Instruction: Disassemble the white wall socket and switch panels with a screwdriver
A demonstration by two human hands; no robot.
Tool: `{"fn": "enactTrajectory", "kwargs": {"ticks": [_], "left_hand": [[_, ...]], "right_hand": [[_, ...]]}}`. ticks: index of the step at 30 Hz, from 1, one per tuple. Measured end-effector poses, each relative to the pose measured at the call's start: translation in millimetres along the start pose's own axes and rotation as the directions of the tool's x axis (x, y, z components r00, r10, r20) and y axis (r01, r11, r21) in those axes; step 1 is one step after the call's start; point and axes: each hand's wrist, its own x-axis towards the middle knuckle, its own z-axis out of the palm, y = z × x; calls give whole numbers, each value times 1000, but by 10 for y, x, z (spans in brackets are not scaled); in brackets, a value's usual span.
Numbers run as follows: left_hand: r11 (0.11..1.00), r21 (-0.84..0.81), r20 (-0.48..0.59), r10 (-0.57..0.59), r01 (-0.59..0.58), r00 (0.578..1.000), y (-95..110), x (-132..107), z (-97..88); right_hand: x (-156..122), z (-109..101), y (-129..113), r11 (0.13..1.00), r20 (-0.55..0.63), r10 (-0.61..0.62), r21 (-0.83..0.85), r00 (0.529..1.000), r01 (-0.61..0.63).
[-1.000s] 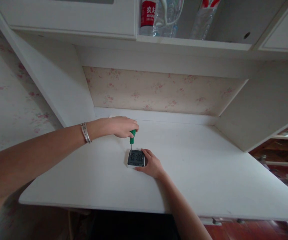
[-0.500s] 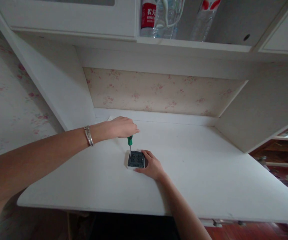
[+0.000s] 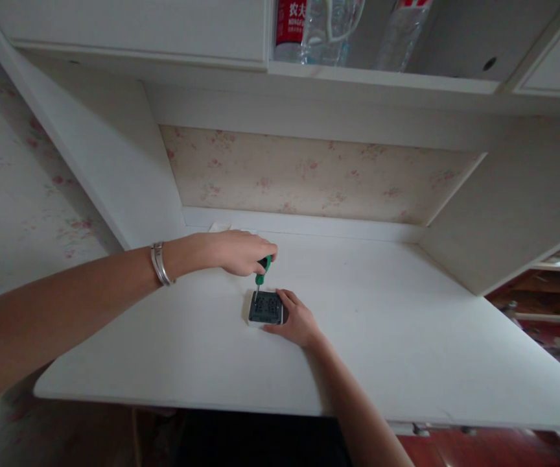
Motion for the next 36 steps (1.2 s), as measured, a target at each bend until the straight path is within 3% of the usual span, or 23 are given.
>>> {"fn": "enactTrajectory", "kwargs": {"ticks": [7, 20, 30, 36], "left_hand": [[996, 78, -21, -41, 43, 999, 24, -60, 8], [996, 84, -77, -4, 11, 997, 80, -57, 93], [980, 148, -104, -119, 133, 987, 144, -43, 118], [954, 176, -192, -208, 242, 959, 274, -34, 186]], "right_hand": [[0, -7, 16, 1000, 10, 10, -8, 1000, -10], [4, -11, 10, 1000, 13, -2, -2, 1000, 2], [7, -3, 16, 1000, 4, -14, -16, 1000, 14], [7, 3, 28, 1000, 6, -16, -18, 1000, 16]]}}
